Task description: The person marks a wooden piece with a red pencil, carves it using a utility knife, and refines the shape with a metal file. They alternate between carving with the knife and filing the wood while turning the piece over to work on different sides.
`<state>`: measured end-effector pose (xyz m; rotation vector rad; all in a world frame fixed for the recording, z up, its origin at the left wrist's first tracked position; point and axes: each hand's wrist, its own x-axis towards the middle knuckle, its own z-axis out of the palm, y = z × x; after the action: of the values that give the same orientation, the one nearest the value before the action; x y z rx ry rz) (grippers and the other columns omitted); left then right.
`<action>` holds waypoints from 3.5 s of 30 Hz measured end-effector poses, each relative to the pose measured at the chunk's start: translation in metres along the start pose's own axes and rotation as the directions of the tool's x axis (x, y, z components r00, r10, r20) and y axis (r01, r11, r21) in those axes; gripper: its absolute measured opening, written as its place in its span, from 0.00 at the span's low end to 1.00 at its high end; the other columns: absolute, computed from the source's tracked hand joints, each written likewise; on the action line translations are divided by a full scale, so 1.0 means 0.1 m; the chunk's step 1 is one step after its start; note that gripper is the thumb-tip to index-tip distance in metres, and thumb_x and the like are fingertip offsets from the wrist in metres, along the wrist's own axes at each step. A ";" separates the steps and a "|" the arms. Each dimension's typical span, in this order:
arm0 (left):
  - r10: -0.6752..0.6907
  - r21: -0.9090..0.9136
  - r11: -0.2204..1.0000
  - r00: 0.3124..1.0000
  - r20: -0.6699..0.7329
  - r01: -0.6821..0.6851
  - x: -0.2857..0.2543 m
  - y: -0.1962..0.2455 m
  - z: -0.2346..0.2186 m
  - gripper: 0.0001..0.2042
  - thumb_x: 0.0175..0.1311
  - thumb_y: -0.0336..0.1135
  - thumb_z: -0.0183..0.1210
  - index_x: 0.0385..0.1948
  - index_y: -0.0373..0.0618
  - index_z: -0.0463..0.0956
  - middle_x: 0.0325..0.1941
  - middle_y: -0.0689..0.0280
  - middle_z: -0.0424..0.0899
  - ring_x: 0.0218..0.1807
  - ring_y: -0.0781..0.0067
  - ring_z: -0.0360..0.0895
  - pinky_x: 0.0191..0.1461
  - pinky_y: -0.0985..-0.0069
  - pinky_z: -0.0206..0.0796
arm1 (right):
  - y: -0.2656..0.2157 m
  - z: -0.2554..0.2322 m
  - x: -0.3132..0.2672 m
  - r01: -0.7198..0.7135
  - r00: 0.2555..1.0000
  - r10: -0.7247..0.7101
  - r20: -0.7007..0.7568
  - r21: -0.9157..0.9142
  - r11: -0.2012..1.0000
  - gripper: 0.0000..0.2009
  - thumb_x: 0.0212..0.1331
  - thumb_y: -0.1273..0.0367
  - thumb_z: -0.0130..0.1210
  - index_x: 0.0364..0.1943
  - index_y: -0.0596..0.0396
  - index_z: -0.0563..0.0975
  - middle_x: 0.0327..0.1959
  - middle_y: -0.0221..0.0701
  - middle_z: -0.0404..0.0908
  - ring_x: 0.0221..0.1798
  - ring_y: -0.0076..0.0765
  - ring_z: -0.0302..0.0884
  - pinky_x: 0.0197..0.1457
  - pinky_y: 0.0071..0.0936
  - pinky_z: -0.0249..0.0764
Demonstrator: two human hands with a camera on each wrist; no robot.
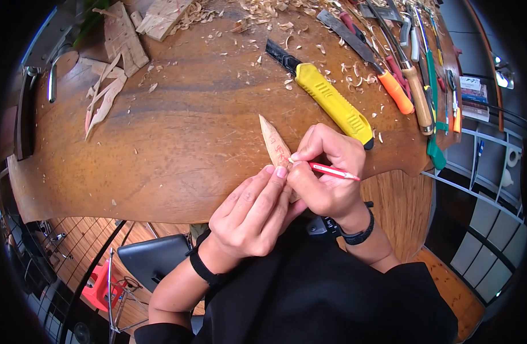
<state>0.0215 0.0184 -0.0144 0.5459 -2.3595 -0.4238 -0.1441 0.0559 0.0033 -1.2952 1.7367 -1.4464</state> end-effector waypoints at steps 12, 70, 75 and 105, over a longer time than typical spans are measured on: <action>-0.004 -0.009 1.000 1.000 -0.005 0.004 0.00 0.00 -0.01 0.13 0.55 0.35 0.73 0.36 0.35 0.86 0.44 0.55 0.88 0.47 0.58 0.88 0.49 0.68 0.82 | -0.02 0.01 -0.01 -0.004 1.000 0.004 -0.001 0.003 1.000 0.11 0.48 0.77 0.66 0.22 0.58 0.72 0.16 0.28 0.71 0.18 0.19 0.69 0.21 0.22 0.64; -0.465 0.120 0.885 0.872 0.151 0.451 0.13 0.23 -0.36 0.14 0.62 0.36 0.68 0.20 0.44 0.73 0.17 0.63 0.72 0.22 0.60 0.73 0.28 0.63 0.64 | 0.05 -0.03 -0.05 -0.122 0.984 0.168 -0.065 0.442 0.888 0.03 0.61 0.75 0.59 0.32 0.59 0.76 0.27 0.24 0.78 0.30 0.14 0.73 0.34 0.17 0.69; -0.165 0.128 0.977 0.985 -0.050 0.171 0.11 0.01 -0.37 0.21 0.54 0.41 0.75 0.47 0.41 0.82 0.41 0.58 0.83 0.39 0.58 0.81 0.40 0.67 0.73 | 0.01 -0.04 -0.05 -0.150 0.980 0.190 -0.052 0.428 0.891 0.03 0.61 0.75 0.59 0.33 0.59 0.77 0.28 0.24 0.79 0.31 0.13 0.74 0.34 0.17 0.69; -0.032 0.111 0.993 0.999 -0.014 0.034 -0.05 -0.12 -0.16 0.16 0.60 0.48 0.70 0.36 0.42 0.87 0.45 0.61 0.88 0.46 0.67 0.86 0.39 0.77 0.73 | -0.07 0.19 0.23 -0.076 0.979 0.076 0.190 -0.010 0.997 0.03 0.50 0.78 0.59 0.26 0.62 0.76 0.25 0.32 0.79 0.26 0.20 0.74 0.30 0.20 0.69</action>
<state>0.0389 0.0074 -0.0107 0.6379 -2.3760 -0.3045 -0.1345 0.0267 0.0085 -1.3082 1.6438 -1.2355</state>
